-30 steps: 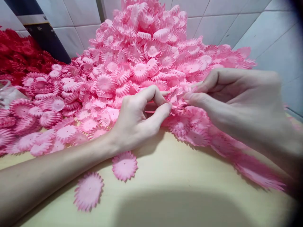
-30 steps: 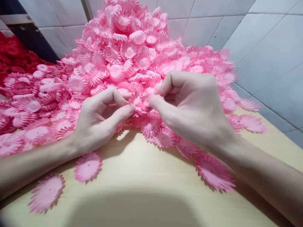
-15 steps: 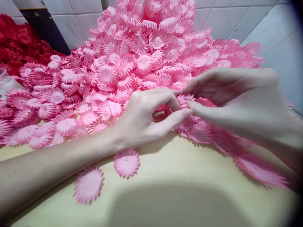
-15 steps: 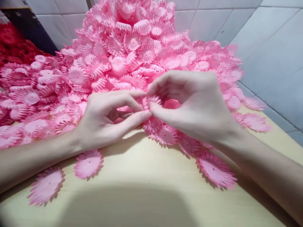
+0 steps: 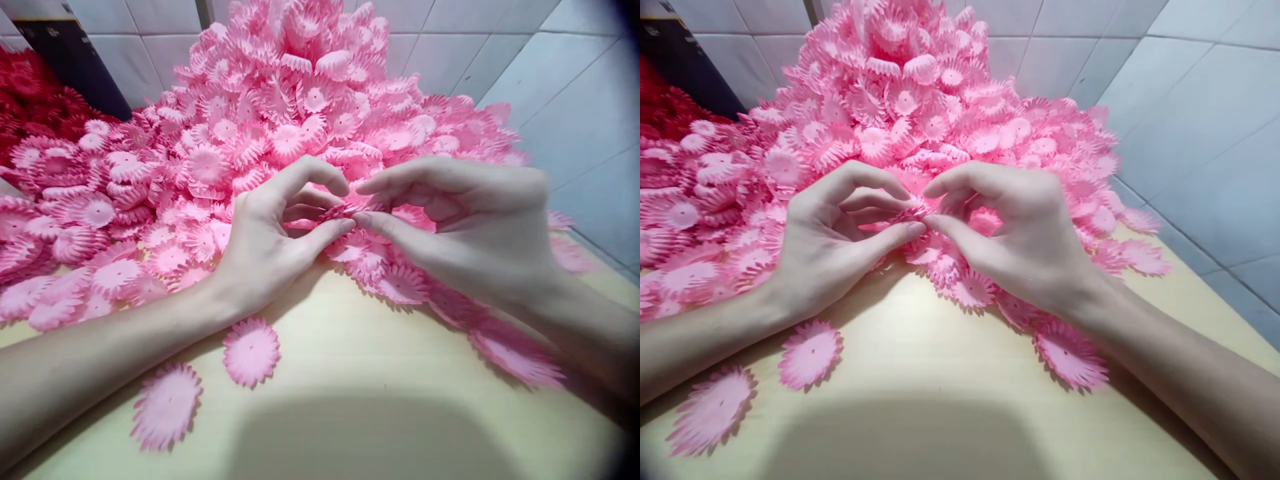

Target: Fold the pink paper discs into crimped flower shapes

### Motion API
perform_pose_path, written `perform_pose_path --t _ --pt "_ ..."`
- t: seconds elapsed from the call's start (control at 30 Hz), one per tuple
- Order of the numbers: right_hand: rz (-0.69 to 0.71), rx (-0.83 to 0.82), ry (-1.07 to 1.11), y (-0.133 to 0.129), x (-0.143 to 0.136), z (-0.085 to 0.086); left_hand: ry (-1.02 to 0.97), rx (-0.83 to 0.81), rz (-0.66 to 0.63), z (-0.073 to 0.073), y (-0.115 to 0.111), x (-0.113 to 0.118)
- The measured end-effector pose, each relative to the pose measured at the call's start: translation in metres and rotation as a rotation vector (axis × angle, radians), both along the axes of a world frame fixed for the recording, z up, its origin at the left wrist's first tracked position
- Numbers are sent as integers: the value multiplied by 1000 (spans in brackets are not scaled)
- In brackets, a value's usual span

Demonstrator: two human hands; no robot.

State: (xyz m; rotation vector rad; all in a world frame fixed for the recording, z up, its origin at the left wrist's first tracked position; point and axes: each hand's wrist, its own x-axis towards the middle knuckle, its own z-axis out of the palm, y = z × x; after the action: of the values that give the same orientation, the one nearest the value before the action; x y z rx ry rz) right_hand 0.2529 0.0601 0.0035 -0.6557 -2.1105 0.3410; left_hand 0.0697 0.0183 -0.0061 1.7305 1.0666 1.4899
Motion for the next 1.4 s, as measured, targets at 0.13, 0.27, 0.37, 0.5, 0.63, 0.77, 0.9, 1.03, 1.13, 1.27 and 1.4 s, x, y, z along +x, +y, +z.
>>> perform_pose_path --t 0.13,0.27,0.37,0.5,0.63,0.77,0.9,1.03,1.13,1.27,1.4 --pt "-19 32 -38 0 -1 -2 -1 -11 4 0 1 1" --pt "-48 -35 24 0 -2 -2 -38 -22 29 0 1 1" --pt "-51 -128 90 2 -3 -1 -102 -22 59 2 1 3" --pt "-71 -236 169 4 -4 2 -159 -52 86 3 1 4" --pt "-99 -276 193 4 -4 7 -196 -74 73 2 2 4" --pt "-137 -245 209 5 -5 9 -183 -108 75 0 5 2" --pt "-100 -117 184 4 -7 6 -166 -53 63 0 6 1" --pt "60 -49 65 2 -3 1 -33 -60 27 -1 6 -1" --pt "35 69 -44 0 0 -1 2 -90 -1 -2 6 -1" --pt "-134 106 -1 -1 -2 1 -105 -153 -74 -1 3 1" --pt "-196 -154 194 0 -10 4 -221 -182 -30 3 -1 4"
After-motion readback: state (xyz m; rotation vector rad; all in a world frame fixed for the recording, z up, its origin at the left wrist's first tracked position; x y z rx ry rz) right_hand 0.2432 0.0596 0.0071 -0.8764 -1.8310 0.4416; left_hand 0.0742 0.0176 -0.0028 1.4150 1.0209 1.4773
